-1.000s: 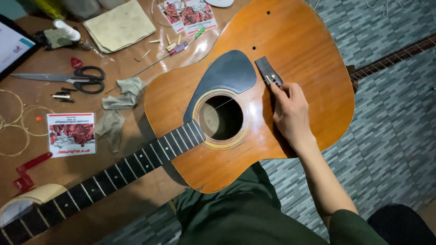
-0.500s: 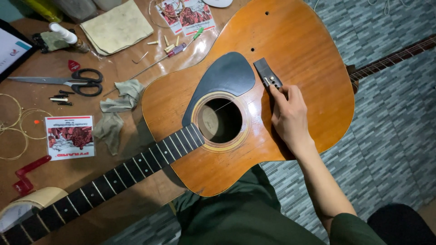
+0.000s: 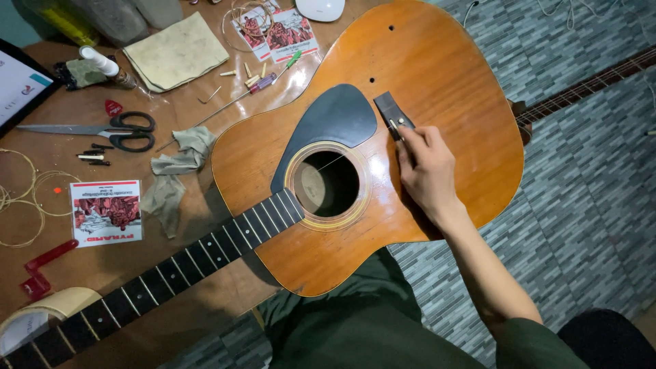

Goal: The person is removing old strings from an acoustic guitar, cleaning the bridge area with a cloth, and preparing to install new strings.

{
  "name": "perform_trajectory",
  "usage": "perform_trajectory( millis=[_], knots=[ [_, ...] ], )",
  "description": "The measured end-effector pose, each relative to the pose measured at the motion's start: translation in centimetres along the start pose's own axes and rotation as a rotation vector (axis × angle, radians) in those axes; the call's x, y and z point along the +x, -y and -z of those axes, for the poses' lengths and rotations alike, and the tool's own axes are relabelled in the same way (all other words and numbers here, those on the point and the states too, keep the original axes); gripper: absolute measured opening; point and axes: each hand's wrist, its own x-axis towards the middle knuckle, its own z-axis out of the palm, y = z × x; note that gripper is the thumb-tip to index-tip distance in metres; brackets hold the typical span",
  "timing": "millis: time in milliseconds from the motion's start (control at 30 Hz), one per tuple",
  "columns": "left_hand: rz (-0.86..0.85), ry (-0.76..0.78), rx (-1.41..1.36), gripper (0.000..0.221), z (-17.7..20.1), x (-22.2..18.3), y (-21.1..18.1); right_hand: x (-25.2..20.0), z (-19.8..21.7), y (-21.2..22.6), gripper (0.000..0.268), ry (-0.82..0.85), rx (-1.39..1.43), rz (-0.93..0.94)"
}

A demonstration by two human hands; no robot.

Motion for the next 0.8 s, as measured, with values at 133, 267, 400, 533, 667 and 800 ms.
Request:
perform_trajectory(
  millis=[133,267,400,533,667,800],
  knots=[
    [-0.056,-0.044,-0.032,0.024,-1.9,1.8,-2.8,0.4,0.4,-0.8,0.019,0.004,0.305,-0.247],
    [-0.127,-0.096,-0.059,0.023,-2.8,4.4,-4.6,0.9,1.4,-0.3,0.018,0.007,0.353,-0.358],
    [-0.183,-0.135,-0.086,0.022,-6.9,14.1,-13.8,0.5,3.1,1.5,0.014,0.004,0.173,-0.410],
    [-0.669,-0.160,-0.211,0.024,-15.1,26.8,-23.2,-0.1,2.5,1.2,0.024,-0.061,0.190,-0.446],
    [-0.705,-0.092,-0.336,0.045,-20.7,32.8,-25.8,-1.5,1.6,0.9,0.026,-0.084,0.103,-0.142],
    [-0.606,0.108,-0.252,0.077,-19.9,33.4,-26.5,-1.7,1.9,1.0,0.025,-0.020,0.009,-0.080]
  ],
)
